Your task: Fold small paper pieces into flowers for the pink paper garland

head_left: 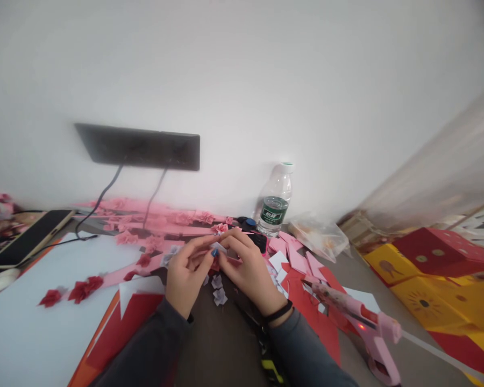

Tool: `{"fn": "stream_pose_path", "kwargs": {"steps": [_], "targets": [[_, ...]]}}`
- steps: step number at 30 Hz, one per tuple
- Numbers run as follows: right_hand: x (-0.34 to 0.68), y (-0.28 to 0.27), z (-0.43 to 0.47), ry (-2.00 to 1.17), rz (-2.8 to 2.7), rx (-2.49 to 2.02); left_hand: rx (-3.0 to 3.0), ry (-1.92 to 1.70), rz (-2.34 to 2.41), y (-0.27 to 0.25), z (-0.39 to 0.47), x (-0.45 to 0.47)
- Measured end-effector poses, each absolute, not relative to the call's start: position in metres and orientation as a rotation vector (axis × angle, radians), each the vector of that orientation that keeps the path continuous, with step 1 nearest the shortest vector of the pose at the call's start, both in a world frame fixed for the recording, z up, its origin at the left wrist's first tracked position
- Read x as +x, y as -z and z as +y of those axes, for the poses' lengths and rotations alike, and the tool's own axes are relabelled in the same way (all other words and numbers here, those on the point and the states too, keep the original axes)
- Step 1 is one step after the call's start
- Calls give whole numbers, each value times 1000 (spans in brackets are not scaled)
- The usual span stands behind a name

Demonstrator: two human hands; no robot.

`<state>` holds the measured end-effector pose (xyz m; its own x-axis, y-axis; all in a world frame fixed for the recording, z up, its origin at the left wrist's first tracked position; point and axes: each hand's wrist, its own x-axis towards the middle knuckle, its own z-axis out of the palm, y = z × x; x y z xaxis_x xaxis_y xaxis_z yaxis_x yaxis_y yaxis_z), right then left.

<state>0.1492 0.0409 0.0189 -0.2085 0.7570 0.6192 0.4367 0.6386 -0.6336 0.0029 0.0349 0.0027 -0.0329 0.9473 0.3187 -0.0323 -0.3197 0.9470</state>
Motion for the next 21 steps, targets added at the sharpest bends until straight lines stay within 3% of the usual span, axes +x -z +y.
{"fn": "stream_pose_path", "kwargs": {"steps": [21], "targets": [[145, -18, 41, -446, -1792, -952, 1635, -1494, 1086, -1, 36, 3]]}}
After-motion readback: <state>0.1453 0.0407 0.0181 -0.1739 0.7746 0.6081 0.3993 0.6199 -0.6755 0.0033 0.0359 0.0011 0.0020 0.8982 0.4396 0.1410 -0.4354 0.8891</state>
